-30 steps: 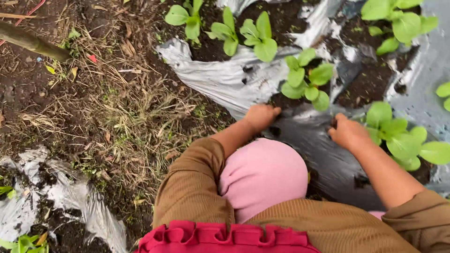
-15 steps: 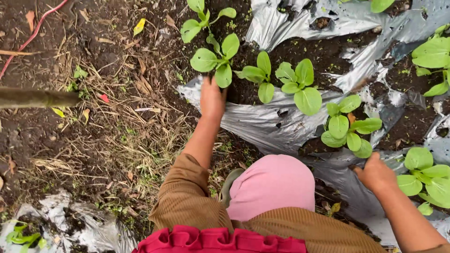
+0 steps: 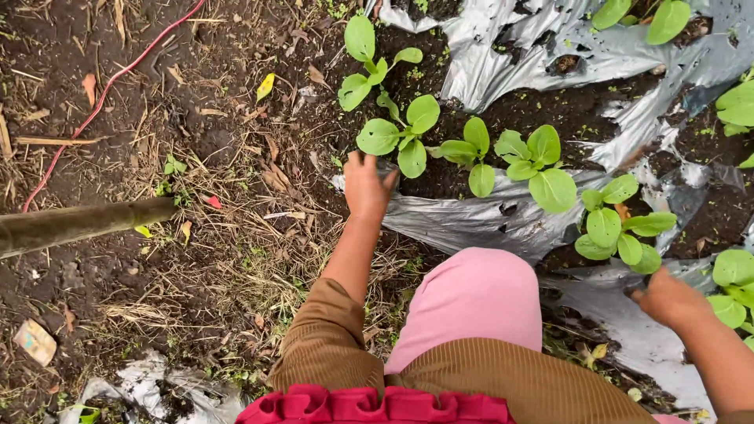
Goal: Weeding and tending to young plants growing through plastic mulch in a garden bed
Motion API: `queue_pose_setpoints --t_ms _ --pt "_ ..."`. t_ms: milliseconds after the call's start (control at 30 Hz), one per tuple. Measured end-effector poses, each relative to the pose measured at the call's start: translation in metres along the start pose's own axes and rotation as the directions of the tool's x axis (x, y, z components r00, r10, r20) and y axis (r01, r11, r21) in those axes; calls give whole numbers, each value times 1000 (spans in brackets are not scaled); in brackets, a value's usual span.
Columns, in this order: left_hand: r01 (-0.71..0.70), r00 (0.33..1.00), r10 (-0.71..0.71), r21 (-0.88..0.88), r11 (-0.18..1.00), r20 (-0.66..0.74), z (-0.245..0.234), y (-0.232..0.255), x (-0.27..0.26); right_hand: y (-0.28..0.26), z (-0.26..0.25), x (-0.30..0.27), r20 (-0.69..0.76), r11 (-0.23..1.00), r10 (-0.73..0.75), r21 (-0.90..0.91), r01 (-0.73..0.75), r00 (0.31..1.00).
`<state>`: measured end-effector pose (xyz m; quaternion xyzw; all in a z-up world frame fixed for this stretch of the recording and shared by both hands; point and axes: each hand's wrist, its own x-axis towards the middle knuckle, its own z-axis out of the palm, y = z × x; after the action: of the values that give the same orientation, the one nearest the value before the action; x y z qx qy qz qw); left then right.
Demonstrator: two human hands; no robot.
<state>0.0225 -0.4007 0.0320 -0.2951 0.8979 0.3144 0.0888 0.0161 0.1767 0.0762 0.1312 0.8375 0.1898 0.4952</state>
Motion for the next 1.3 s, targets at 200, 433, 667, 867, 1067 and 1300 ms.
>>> queue_pose_setpoints --t_ms 200,433,667,867,1067,1300 --pt "-319 936 276 -193 928 -219 24 -53 16 -53 -36 -59 213 884 -432 -92 458 876" --pt "714 621 -686 -87 694 -378 -33 -174 -90 -172 -237 -219 -202 710 -704 -210 672 681" --pt "942 313 -917 41 333 249 27 -283 -135 -209 -320 -242 -472 394 -867 -459 797 157" --pt "925 376 -900 -30 379 221 29 -287 -150 -362 -170 -166 -328 508 -861 -548 665 388" --pt "895 445 -881 -37 445 162 32 -287 -152 -426 -119 -73 -482 457 -858 -562 690 176" --pt "898 433 -888 6 439 153 30 -284 -155 -445 -122 -62 -560 350 -817 -668 656 -134"
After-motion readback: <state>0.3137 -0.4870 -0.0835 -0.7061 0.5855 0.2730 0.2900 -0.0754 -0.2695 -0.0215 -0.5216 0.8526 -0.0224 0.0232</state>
